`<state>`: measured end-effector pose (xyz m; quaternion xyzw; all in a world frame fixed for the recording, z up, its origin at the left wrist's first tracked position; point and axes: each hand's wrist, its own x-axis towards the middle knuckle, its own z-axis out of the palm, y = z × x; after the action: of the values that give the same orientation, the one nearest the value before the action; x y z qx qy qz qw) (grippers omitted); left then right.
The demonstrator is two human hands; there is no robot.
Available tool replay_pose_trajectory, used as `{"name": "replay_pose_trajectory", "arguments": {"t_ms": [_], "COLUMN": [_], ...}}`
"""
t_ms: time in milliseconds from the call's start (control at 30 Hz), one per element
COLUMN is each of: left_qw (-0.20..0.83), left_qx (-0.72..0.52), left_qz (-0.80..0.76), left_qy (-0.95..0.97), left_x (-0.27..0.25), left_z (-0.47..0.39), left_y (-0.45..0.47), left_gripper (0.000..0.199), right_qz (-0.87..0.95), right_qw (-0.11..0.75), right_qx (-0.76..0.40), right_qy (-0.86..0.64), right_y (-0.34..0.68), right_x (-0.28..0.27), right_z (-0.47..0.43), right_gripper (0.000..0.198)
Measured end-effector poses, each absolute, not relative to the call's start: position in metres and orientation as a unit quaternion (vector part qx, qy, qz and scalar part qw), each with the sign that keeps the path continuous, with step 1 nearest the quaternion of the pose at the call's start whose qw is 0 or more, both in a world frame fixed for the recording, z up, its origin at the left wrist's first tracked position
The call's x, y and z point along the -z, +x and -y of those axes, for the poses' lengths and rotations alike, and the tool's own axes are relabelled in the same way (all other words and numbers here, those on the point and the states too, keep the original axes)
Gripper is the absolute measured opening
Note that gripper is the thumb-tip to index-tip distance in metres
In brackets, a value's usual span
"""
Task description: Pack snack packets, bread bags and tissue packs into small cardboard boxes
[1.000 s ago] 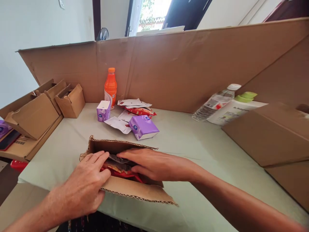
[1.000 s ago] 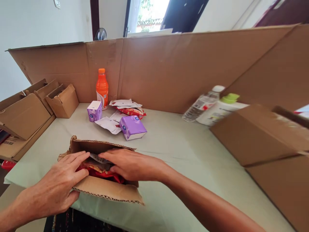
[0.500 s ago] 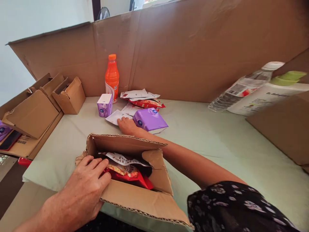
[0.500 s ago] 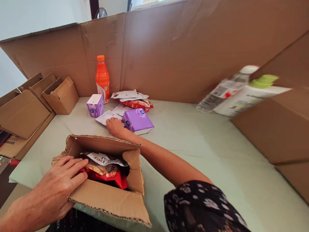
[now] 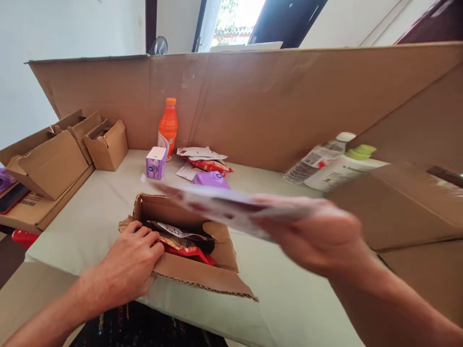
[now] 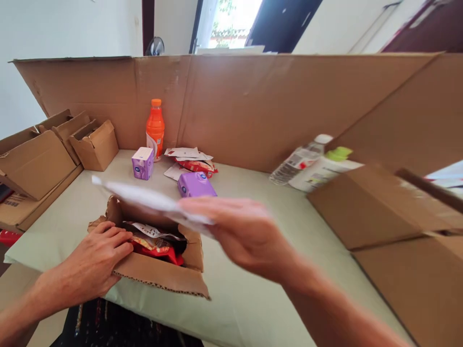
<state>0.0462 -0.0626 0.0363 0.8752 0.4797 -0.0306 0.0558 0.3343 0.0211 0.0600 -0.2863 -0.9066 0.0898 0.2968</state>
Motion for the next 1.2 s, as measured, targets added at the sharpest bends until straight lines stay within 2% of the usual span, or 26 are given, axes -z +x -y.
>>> {"name": "replay_pose_trajectory", "arguments": {"t_ms": [100, 200, 267, 667, 733, 833, 900, 967, 1067, 1200], "left_qw": [0.053, 0.040, 0.030, 0.009, 0.002, -0.031, -0.055, -0.064, -0.026, 0.072], "left_qx": [0.040, 0.058, 0.061, 0.008, -0.031, -0.138, -0.210, -0.270, -0.337, -0.383], "left_qz": [-0.478, -0.479, -0.479, -0.459, -0.452, -0.442, -0.457, -0.498, -0.562, -0.558], "left_qy": [0.876, 0.875, 0.875, 0.889, 0.892, 0.886, 0.863, 0.821, 0.755, 0.732], "left_x": [-0.038, -0.039, -0.039, -0.029, -0.030, -0.031, -0.028, -0.021, -0.004, 0.017], "left_z": [0.064, 0.065, 0.065, 0.058, 0.063, 0.079, 0.089, 0.096, 0.094, 0.082], "left_y": [0.047, 0.047, 0.047, 0.041, 0.039, 0.031, 0.023, 0.014, 0.008, 0.015], "left_gripper": [0.024, 0.018, 0.014, 0.014, 0.017, 0.021, 0.026, 0.039, 0.062, 0.061], "right_qz": [0.945, 0.937, 0.926, 0.923, 0.927, 0.944, 0.945, 0.940, 0.931, 0.882], "right_qw": [0.162, -0.043, -0.107, -0.174, -0.158, -0.057, 0.017, 0.053, 0.126, 0.323], "right_qx": [-0.140, -0.119, -0.099, -0.152, -0.163, -0.164, -0.144, -0.122, -0.104, -0.041], "right_qy": [-0.248, -0.326, -0.348, -0.307, -0.298, -0.281, -0.292, -0.315, -0.327, -0.341], "right_y": [0.301, 0.266, 0.250, 0.220, 0.230, 0.257, 0.275, 0.288, 0.295, 0.299], "right_x": [-0.048, -0.033, -0.027, -0.032, -0.034, -0.040, -0.042, -0.043, -0.043, -0.040], "right_z": [-0.018, -0.034, -0.045, -0.061, -0.059, -0.055, -0.052, -0.048, -0.038, -0.028], "right_gripper": [0.042, 0.040, 0.042, 0.046, 0.048, 0.051, 0.047, 0.039, 0.036, 0.035]}}
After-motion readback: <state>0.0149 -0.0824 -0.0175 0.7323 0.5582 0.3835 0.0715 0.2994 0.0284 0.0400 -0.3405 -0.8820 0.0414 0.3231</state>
